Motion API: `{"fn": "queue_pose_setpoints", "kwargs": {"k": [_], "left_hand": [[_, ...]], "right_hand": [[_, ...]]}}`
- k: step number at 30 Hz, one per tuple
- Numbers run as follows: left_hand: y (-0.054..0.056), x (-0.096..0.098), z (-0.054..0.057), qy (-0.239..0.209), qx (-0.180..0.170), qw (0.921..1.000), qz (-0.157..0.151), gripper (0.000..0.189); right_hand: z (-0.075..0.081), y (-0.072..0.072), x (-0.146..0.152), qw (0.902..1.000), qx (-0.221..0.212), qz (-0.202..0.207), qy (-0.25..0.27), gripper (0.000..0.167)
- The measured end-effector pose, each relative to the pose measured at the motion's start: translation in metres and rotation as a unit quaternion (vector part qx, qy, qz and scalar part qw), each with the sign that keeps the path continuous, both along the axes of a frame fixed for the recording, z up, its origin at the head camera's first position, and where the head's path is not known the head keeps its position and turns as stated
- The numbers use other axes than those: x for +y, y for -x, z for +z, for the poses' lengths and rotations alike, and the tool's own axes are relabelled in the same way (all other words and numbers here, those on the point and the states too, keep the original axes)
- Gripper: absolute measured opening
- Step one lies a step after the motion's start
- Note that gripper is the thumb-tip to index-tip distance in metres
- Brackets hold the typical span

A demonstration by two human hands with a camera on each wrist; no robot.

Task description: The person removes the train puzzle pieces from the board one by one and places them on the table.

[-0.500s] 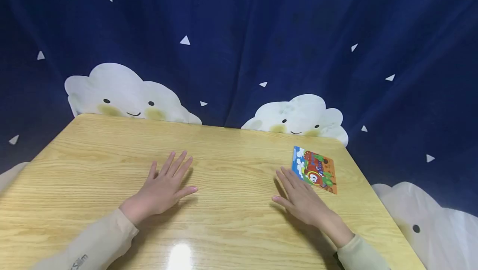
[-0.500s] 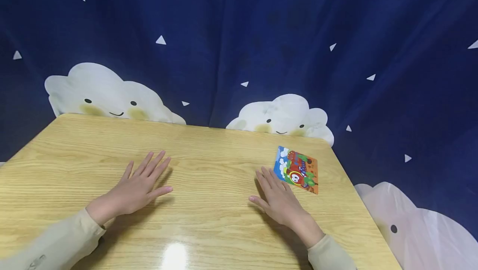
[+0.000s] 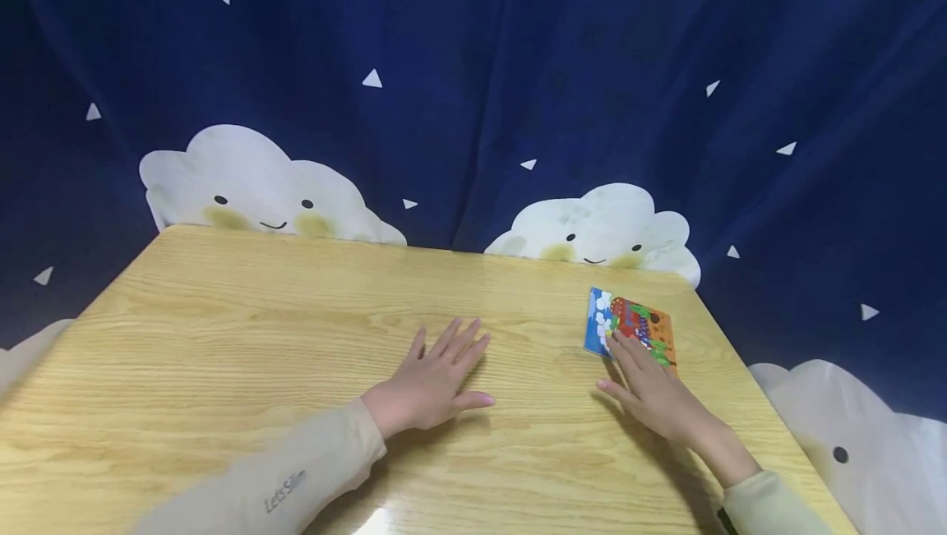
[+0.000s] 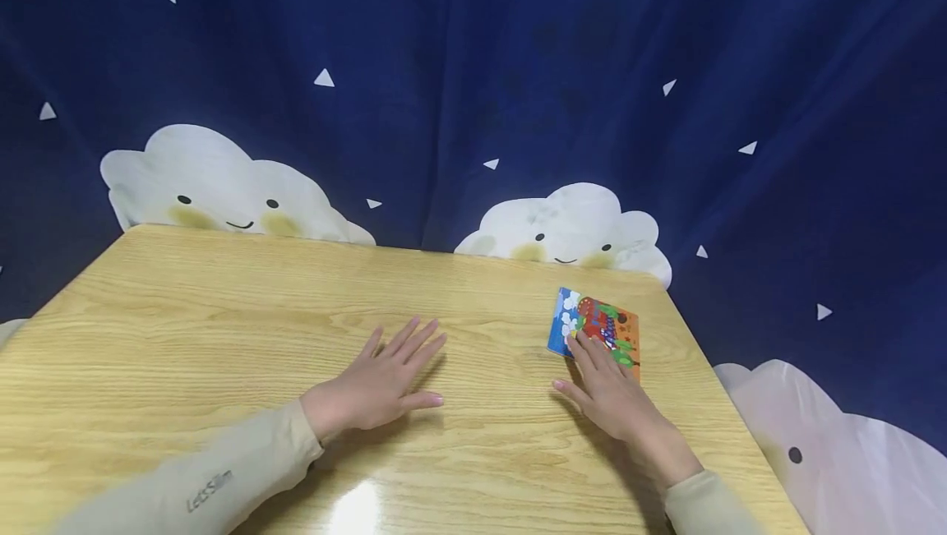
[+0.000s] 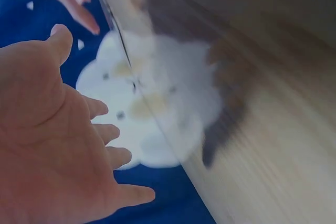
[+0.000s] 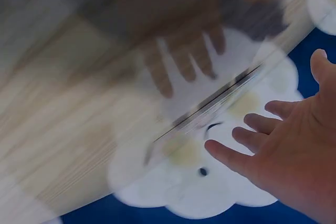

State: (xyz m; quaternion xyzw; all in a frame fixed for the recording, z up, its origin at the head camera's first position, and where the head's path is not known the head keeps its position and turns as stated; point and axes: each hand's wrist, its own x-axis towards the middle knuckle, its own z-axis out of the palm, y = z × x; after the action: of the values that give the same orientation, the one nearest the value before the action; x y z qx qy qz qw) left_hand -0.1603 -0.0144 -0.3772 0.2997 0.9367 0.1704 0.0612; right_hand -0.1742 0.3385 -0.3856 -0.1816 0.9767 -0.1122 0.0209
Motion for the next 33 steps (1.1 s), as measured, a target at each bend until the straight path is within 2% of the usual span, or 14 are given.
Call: {"fn": "queue_pose_setpoints", "kwargs": {"k": [8,12,16,20,23,27,33], "left_hand": [[0.015,0.084,0.002,0.063,-0.017,0.9964,-0.053,0.079],[0.024,0.119,0.003,0.08,-0.032,0.9945,-0.059,0.079],[0.032,0.144,-0.003,0.101,-0.035,0.9926,-0.057,0.079],[0.04,0.162,-0.008,0.118,-0.021,0.9914,-0.052,0.079],[0.042,0.171,-0.009,0.13,-0.013,0.9903,-0.048,0.079],[0.041,0.176,-0.01,0.142,-0.015,0.9888,-0.043,0.079],[0.044,0.179,-0.015,0.149,-0.01,0.9878,-0.043,0.08]], "right_hand": [[-0.001,0.033,0.054,0.9991,-0.021,-0.038,0.005,0.077],[-0.006,0.053,0.075,0.9974,-0.042,-0.057,0.012,0.078],[-0.014,0.072,0.089,0.9959,-0.055,-0.068,0.023,0.08],[-0.019,0.085,0.096,0.9938,-0.067,-0.085,0.027,0.081],[-0.02,0.089,0.098,0.9916,-0.081,-0.097,0.026,0.082],[-0.022,0.092,0.1,0.9903,-0.089,-0.105,0.016,0.084],[-0.022,0.091,0.102,0.9916,-0.079,-0.102,0.007,0.083]]}}
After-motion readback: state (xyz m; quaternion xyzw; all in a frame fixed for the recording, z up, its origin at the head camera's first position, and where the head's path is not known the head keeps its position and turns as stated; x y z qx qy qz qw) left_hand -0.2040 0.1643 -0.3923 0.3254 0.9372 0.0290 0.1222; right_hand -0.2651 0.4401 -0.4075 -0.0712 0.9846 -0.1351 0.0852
